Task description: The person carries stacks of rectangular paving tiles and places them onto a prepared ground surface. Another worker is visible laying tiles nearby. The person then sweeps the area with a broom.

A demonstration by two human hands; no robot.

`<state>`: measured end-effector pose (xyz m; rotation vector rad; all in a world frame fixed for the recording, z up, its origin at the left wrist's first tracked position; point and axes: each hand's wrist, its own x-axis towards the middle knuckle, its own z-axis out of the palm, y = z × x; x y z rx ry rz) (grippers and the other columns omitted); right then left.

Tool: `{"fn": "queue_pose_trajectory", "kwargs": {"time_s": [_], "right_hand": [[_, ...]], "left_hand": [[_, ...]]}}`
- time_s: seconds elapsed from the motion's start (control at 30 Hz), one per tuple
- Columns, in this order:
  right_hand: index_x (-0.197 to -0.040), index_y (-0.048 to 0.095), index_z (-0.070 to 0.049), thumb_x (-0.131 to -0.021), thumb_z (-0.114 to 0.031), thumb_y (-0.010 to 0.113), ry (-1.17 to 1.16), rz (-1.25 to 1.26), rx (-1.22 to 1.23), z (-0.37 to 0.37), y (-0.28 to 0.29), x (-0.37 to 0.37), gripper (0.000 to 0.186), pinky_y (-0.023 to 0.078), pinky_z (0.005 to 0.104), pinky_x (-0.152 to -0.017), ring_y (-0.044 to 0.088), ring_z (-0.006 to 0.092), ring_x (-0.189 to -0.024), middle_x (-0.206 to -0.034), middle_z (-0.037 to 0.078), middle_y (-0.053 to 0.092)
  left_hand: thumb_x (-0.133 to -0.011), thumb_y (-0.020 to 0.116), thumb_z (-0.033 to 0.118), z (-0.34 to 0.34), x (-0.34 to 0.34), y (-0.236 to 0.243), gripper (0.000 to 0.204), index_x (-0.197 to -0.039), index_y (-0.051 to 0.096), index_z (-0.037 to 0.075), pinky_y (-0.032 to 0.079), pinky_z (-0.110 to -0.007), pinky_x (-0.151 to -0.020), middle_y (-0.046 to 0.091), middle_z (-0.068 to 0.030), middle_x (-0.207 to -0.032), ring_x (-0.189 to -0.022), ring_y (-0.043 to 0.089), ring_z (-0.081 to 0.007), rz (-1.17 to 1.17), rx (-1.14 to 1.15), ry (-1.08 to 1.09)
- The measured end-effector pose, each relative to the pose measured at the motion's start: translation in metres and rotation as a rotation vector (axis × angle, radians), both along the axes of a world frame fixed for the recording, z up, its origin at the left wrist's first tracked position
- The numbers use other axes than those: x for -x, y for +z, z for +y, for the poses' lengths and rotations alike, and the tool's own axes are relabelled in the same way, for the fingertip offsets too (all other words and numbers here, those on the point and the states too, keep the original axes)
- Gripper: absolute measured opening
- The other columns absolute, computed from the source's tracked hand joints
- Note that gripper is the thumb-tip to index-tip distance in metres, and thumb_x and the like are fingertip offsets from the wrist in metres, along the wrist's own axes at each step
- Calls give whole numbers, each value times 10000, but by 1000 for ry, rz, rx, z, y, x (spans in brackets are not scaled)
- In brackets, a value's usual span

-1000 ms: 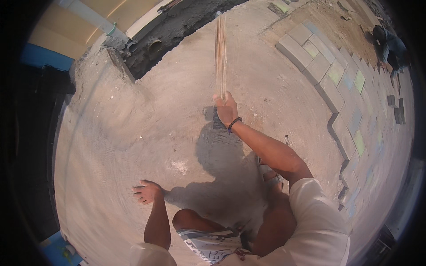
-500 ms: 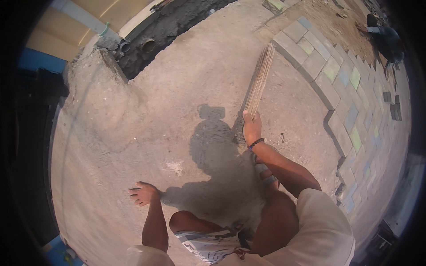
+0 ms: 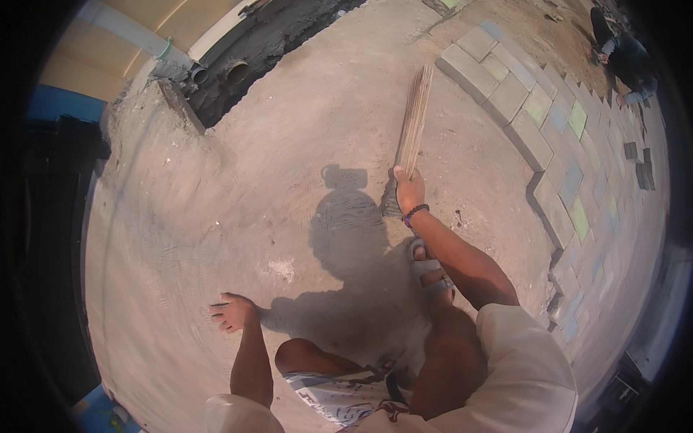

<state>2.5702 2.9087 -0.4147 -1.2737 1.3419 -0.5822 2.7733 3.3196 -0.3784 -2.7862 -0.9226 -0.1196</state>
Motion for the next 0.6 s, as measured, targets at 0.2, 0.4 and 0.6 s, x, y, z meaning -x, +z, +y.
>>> {"fn": "queue_pose_trajectory", "kwargs": {"time_s": [0.2, 0.4, 0.6], "right_hand": [[-1025, 540, 35, -837, -313, 554, 330, -2, 59, 39, 47, -33, 396, 434, 332, -702, 549, 216, -743, -794, 114, 584], [-1079, 550, 23, -825, -316, 577, 376, 104, -16, -6, -7, 26, 425, 445, 318, -758, 580, 220, -849, -893, 140, 621], [-1045, 544, 32, -844, -317, 563, 235, 144, 66, 35, 31, 100, 404, 445, 314, -701, 558, 179, -762, -813, 99, 597]], "left_hand": [[-898, 217, 543, -6, 3, 3, 660, -1401, 172, 119, 230, -546, -984, 178, -201, -1426, -1246, 226, -482, 22, 30, -4], [-897, 217, 550, -16, 5, -4, 669, -1403, 162, 115, 231, -546, -984, 169, -197, -1429, -1248, 216, -486, 25, 24, -26], [-896, 220, 551, 1, 3, 1, 670, -1397, 177, 108, 251, -546, -961, 188, -194, -1421, -1212, 269, -466, -20, 41, -22]]}}
